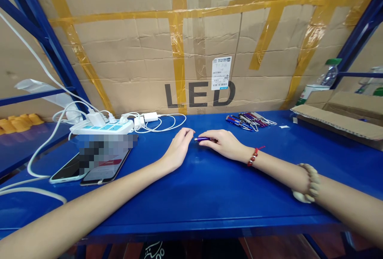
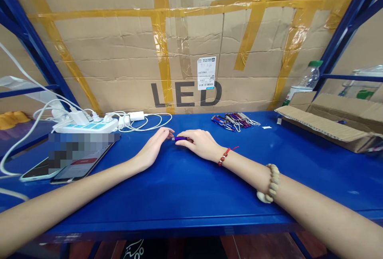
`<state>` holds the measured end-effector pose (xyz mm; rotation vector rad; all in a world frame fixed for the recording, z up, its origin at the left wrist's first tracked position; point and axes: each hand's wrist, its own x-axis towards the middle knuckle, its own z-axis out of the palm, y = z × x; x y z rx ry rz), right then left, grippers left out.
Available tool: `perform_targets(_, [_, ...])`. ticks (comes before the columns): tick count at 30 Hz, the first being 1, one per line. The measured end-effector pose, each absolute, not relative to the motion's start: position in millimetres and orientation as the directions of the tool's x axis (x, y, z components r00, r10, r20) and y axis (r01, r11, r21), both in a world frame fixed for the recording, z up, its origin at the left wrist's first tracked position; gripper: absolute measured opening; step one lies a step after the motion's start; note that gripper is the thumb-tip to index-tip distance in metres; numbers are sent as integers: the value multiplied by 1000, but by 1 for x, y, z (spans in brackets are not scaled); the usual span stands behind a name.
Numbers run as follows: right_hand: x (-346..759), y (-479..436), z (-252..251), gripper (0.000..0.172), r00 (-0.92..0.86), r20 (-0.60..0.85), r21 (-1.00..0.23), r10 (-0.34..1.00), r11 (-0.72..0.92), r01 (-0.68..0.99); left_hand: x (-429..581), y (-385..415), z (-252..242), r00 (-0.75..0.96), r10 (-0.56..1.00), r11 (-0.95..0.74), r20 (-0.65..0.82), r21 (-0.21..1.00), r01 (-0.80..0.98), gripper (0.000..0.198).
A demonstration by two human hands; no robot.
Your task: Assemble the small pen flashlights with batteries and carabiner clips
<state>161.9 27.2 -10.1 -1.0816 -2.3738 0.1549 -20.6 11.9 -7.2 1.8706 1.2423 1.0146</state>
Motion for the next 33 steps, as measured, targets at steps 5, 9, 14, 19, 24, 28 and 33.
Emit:
perform_targets(5, [162, 27, -10, 33, -544, 408, -312, 733, 672, 672, -20, 11, -6, 249, 941, -319, 230, 848, 422, 30])
perform_targets(9, [161, 26, -9, 33, -537, 403, -309, 741, 663, 682, -20, 11, -6, 253, 941, -318, 226, 847, 426, 31])
perform_targets(14, [161, 24, -8, 34, -530, 396, -282, 750, 649, 707, -20, 12, -7, 253, 938, -327, 236, 844, 426, 30])
perform_targets(19, [161, 25, -8, 33, -534, 397, -293, 746, 655, 697, -20, 11, -6, 253, 937, -332, 241, 839, 431, 30])
perform_targets(24, [161, 25, -8, 31, -524, 404, -301, 749, 650, 698, -19, 10, -5, 246, 942, -316, 227, 848, 426, 30])
perform_targets(28, [161, 25, -8, 32, -524, 398, -303, 753, 647, 700, -20, 11, -5, 249, 943, -311, 220, 850, 426, 29])
perform_targets(33, [162, 26, -8, 31, -520, 394, -305, 758, 641, 704, -20, 10, -5, 249, 940, -322, 232, 843, 431, 30])
